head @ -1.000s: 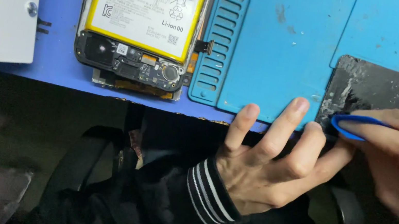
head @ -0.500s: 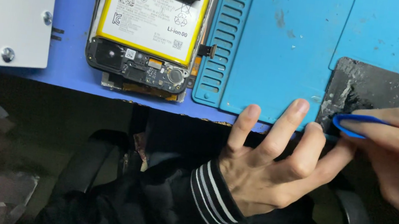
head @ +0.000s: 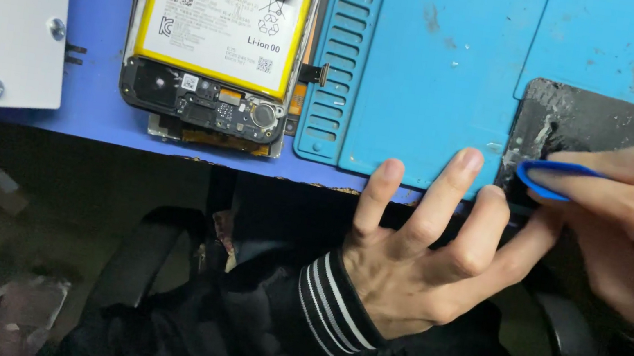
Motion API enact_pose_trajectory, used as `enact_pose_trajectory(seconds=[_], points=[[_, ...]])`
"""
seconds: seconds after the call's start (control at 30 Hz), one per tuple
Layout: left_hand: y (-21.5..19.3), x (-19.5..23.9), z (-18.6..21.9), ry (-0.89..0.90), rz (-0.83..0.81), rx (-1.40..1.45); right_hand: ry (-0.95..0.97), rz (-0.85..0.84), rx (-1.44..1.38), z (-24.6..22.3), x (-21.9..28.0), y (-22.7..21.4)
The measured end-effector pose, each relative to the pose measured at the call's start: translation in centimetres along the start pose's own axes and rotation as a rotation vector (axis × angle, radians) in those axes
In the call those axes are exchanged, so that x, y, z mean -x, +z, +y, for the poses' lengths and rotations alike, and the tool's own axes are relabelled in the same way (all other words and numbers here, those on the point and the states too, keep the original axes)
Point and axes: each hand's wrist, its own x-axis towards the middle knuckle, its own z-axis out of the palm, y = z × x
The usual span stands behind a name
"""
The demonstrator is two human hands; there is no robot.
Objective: Removing a shattered screen from a smartphone using prying tools.
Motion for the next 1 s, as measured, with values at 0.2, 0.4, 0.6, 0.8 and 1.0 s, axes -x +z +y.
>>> enact_pose_trajectory(seconds=[0.2,0.4,0.6,0.8,1.0], points=[[-0.5,-0.1,0.1,-0.019,-0.021,0.021,-0.046,0.055,0.049,-0.7,-1.0,0.3],[-0.2,-0.1,0.1,-0.014,-0.004,0.002,-0.051,0.038,0.091,-0.5,-1.0,0.3],[0.2,0.0,0.2,-0.011,0.019,-0.008,-0.002,0.047,-0.004,-0.8,-0.5,0.1],[0.1,0.3,0.0,-0.019,0.015,0.001,0.083,-0.008,0.009,-1.0,0.2,-0.1],[-0.1,0.1,-0.2,-0.007,0.006,-0.020,0.013,-0.044,-0.019,-0.5,-0.8,-0.5]])
